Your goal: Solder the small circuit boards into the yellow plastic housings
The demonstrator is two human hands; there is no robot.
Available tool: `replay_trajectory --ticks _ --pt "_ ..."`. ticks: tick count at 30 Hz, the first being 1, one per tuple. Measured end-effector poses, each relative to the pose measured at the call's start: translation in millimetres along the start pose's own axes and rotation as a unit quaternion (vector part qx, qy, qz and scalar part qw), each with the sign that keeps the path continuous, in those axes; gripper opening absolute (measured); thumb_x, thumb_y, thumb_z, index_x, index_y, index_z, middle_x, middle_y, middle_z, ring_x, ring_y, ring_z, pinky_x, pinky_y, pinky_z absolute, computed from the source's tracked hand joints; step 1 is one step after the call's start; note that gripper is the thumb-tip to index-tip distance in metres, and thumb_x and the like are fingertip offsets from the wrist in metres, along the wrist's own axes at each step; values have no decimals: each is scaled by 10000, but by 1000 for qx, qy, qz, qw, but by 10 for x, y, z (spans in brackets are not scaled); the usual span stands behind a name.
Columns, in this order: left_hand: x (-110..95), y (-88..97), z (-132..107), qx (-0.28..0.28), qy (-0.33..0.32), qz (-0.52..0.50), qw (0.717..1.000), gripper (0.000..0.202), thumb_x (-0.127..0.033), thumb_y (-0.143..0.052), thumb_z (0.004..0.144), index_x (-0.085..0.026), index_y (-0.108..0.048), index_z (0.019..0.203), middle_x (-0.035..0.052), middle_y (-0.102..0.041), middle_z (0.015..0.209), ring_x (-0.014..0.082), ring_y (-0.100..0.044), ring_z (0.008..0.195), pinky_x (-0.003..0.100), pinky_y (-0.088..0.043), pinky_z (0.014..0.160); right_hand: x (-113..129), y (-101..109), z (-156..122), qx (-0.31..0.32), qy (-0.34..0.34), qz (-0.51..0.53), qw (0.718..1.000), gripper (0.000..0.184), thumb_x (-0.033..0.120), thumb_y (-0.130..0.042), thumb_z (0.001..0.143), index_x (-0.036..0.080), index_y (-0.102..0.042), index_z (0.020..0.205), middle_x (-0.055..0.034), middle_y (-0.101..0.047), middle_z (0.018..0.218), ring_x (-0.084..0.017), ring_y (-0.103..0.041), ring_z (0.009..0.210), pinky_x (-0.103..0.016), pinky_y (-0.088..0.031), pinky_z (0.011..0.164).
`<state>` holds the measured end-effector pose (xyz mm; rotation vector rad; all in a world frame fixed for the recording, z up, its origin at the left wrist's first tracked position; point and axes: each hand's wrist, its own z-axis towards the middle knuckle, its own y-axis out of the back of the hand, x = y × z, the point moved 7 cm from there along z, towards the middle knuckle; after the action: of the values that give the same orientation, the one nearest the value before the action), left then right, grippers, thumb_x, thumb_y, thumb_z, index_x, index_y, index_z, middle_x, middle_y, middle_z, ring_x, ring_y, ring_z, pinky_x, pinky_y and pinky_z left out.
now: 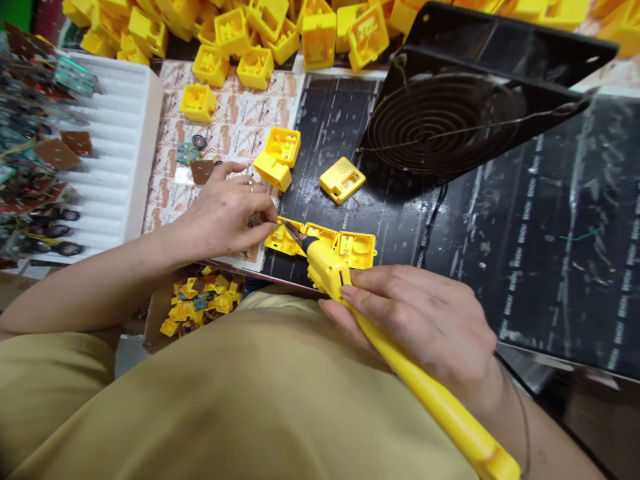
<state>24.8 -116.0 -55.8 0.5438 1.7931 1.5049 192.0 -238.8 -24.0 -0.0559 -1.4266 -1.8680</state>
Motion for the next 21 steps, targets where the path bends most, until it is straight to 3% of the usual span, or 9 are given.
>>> replay_trajectory --ticks 6,9,12,14,18,21 --pt "-4 -4 15 0 4 9 1000 184 -263 -512 791 -209 -667 708 5 -667 710 217 -628 854 516 -336 1050 149 119 205 -52 97 -31 993 157 182 -728 836 196 -573 861 12 -694 736 -78 -655 641 -187 -591 653" --pt "-5 -9 33 14 14 9 1000 191 -250 -508 786 -205 -674 703 10 -669 707 221 -632 857 517 -328 1056 106 197 178 -27 126 -17 992 167 158 -728 826 195 -596 921 5 -698 775 -79 -659 665 -182 -582 664" --pt "2 -3 38 17 15 3 1000 189 -249 -510 781 -215 -681 707 -1 -671 697 216 -631 845 516 -318 1063 -1 236 102 7 97 -17 995 173 194 -711 845 207 -605 981 -7 -702 831 -91 -662 688 -182 -556 590" --pt "6 0 35 16 12 1 1000 188 -250 -510 781 -217 -680 708 -3 -676 701 211 -630 837 510 -325 1054 -34 258 64 -11 64 -22 998 180 209 -721 836 216 -607 976 -7 -697 824 -107 -660 673 -196 -534 525" --pt "-2 -7 30 17 3 9 1000 189 -254 -514 795 -204 -669 700 4 -687 722 207 -632 844 484 -352 1023 -59 238 23 -65 -4 27 998 244 122 -744 782 225 -601 952 5 -685 800 -123 -673 686 -201 -563 555" --pt "-2 -7 35 23 8 9 1000 173 -251 -532 803 -199 -668 710 5 -693 726 211 -639 845 495 -360 1024 -122 190 -50 -70 -22 27 997 343 153 -730 805 211 -620 1125 -23 -715 892 -153 -695 713 -216 -567 538"
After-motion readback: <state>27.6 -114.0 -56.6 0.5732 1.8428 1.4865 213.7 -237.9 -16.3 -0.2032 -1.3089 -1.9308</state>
